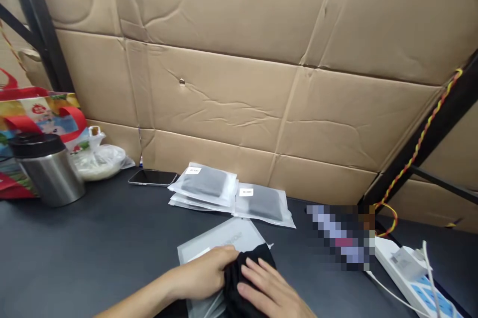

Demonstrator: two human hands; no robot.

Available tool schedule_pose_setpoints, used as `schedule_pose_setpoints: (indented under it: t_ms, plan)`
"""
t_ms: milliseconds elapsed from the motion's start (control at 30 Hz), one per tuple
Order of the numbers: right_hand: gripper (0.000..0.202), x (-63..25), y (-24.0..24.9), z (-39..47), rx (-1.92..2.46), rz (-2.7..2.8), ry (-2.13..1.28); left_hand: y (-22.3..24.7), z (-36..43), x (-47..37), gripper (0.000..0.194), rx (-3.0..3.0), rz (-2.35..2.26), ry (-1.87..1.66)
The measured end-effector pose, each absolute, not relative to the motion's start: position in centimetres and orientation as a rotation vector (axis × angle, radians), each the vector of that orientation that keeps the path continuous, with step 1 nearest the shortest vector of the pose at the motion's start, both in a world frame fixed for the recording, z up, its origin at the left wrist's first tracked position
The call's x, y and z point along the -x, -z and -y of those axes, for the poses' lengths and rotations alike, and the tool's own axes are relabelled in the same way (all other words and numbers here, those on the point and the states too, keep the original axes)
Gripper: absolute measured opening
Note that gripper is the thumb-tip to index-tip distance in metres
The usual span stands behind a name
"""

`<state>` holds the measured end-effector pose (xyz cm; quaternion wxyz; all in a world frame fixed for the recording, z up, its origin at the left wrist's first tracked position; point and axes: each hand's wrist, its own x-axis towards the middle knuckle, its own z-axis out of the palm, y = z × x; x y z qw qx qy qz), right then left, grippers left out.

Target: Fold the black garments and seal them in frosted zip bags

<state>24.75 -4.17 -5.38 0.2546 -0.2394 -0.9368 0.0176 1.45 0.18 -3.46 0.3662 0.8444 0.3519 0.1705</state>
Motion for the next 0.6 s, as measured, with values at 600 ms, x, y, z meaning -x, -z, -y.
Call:
schedule_pose_setpoints:
  t_ms: [600]
  plan:
    - [0.055,-21.6,10.4,4.4,1.039,2.347,0.230,0.1,1.8,-3.0,0.021,-2.560,-1.017,-0.519]
